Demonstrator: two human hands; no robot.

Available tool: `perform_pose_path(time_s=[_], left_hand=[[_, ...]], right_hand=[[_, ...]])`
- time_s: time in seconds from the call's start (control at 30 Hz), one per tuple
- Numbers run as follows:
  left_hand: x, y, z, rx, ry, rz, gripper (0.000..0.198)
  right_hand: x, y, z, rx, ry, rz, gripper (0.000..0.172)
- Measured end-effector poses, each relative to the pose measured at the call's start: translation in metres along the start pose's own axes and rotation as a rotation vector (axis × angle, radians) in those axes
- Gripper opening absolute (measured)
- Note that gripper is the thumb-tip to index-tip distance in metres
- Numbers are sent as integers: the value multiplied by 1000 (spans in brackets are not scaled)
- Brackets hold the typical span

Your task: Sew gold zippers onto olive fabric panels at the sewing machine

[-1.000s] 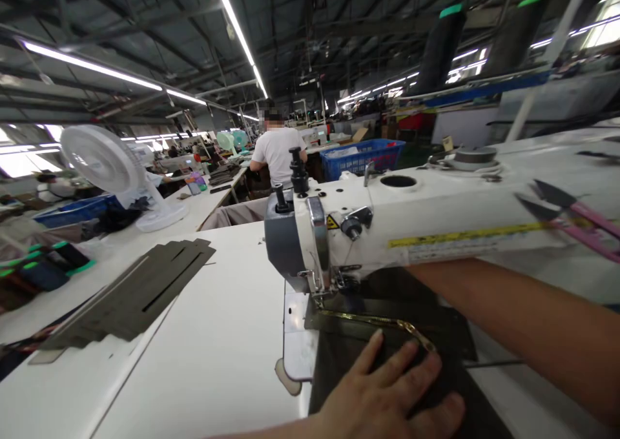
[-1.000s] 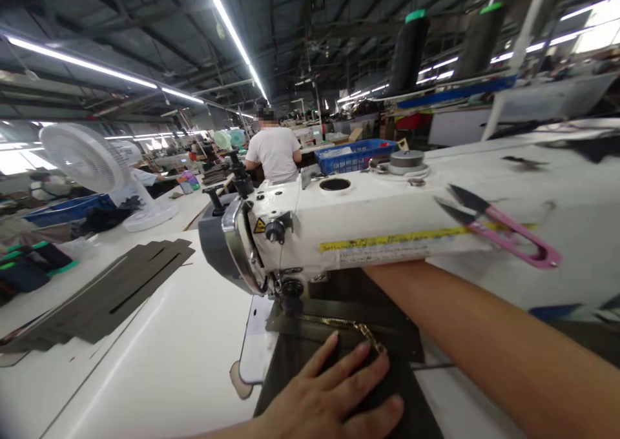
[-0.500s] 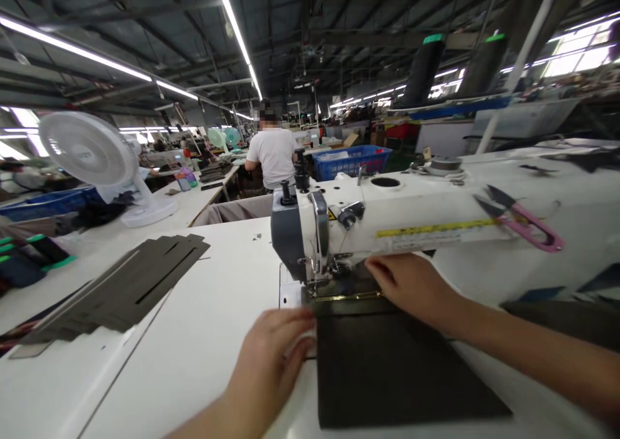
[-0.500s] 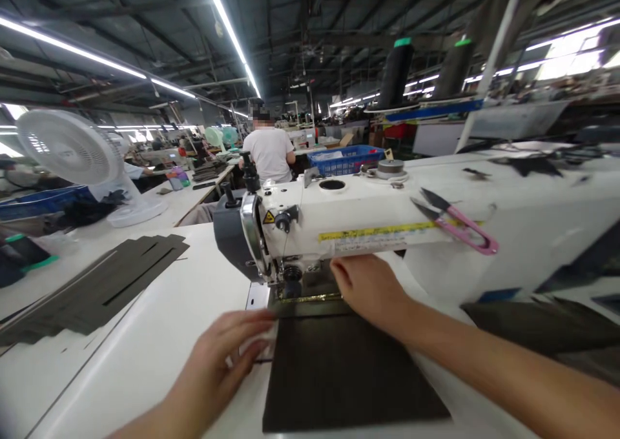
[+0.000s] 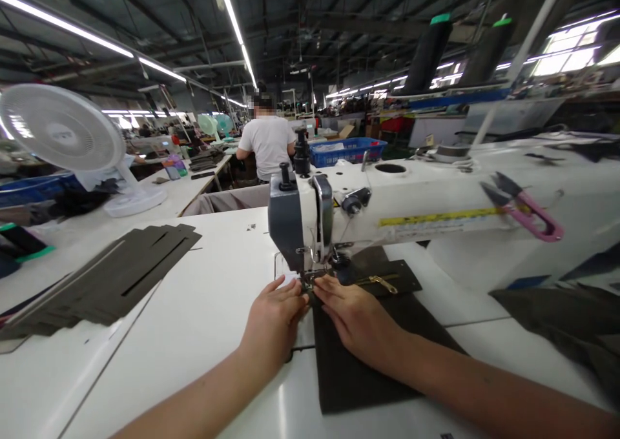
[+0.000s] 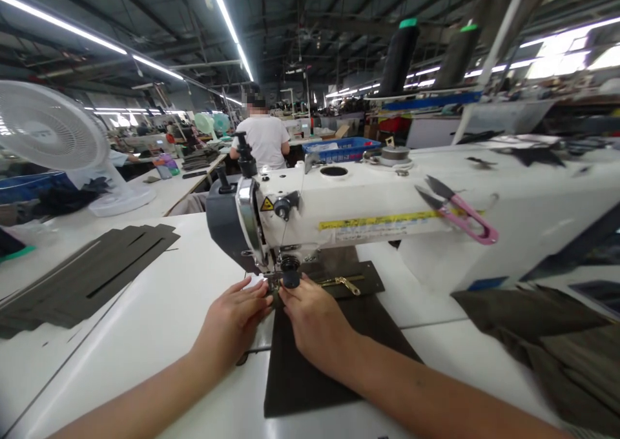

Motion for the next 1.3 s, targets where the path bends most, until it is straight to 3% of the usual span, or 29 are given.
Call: perform_pose_path(time_s=[0.77, 1.07, 1.3], left_hand=[[-4, -10, -4, 44, 2, -36, 11], [-5, -12, -6, 58, -23, -47, 12], [3, -10, 0, -11, -36, -8, 14]], right_hand=[[-2, -11, 11, -80, 3, -70, 34], [3, -13, 10, -44, -90, 7, 30], [2, -9, 10, -41, -94, 24, 28]])
Point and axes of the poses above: each hand's wrist, its own y-axis away from the middle knuckle, its own x-axis out of the back of the hand, z = x × y, the point moved 4 cm from there along -y, towards the middle knuckle, and after that the axes turned 12 degrees about -y, right-handed, at the moved point
